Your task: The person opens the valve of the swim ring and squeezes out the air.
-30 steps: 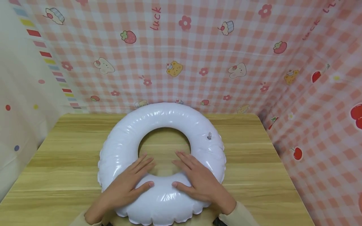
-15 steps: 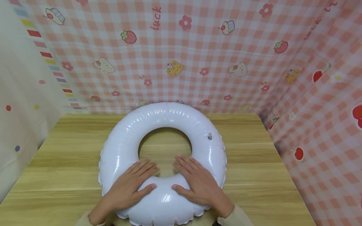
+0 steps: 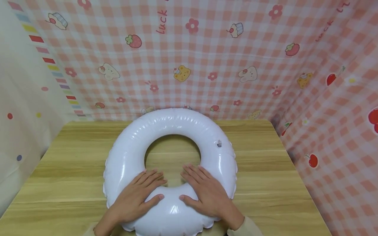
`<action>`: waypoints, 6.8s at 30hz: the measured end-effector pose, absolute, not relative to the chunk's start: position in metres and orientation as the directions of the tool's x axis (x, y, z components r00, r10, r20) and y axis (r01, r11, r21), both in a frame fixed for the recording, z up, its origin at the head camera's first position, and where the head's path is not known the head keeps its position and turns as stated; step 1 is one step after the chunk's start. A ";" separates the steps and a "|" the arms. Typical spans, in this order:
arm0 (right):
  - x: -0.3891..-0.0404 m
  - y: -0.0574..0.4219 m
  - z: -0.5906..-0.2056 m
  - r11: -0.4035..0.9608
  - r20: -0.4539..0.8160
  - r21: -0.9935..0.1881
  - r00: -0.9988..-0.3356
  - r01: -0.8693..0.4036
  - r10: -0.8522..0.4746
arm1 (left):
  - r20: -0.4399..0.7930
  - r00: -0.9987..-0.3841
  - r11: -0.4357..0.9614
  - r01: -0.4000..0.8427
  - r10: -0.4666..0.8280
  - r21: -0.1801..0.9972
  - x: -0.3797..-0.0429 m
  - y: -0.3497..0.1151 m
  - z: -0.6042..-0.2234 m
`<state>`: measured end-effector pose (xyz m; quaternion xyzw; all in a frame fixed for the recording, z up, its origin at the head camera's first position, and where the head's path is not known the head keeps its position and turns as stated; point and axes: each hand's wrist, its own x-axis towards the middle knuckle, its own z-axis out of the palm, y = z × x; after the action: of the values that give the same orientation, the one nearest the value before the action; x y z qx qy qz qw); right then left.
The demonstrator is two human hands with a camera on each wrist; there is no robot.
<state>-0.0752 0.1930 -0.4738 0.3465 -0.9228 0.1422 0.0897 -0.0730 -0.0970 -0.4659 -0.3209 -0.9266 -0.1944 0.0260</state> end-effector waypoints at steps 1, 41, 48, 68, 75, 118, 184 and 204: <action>-0.075 0.193 -0.474 0.722 0.256 -0.200 -0.746 -0.663 -0.614 | 0.175 -0.793 0.719 0.605 0.584 0.341 -0.073 -0.097 -0.466; -0.071 0.189 -0.474 0.761 0.237 -0.179 -0.778 -0.624 -0.582 | 0.132 -0.821 0.753 0.564 0.555 0.338 -0.072 -0.096 -0.466; -0.071 0.191 -0.473 0.761 0.219 -0.180 -0.780 -0.623 -0.586 | 0.127 -0.823 0.752 0.559 0.553 0.349 -0.072 -0.095 -0.466; -0.082 0.190 -0.465 0.761 0.155 -0.176 -0.781 -0.625 -0.605 | 0.164 -0.816 0.766 0.577 0.554 0.285 -0.081 -0.095 -0.463; -0.082 0.190 -0.465 0.746 0.125 -0.202 -0.773 -0.634 -0.623 | 0.197 -0.809 0.760 0.587 0.554 0.278 -0.079 -0.096 -0.470; -0.074 0.188 -0.471 0.761 0.157 -0.147 -0.775 -0.632 -0.613 | 0.166 -0.807 0.764 0.591 0.567 0.260 -0.071 -0.095 -0.471; -0.142 0.192 -0.374 0.648 0.082 -0.604 -0.845 -0.464 -0.529 | 0.297 -0.813 0.527 0.558 0.501 0.641 -0.153 -0.102 -0.361; -0.257 0.148 -0.385 0.817 0.038 -0.482 -0.940 -0.315 -0.340 | 0.207 -0.916 0.741 0.399 0.343 0.540 -0.277 -0.049 -0.384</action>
<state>-0.2568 0.1484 -0.3855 0.1717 -0.9529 0.2486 -0.0249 -0.2769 -0.0495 -0.3843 -0.1991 -0.9318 -0.2999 0.0470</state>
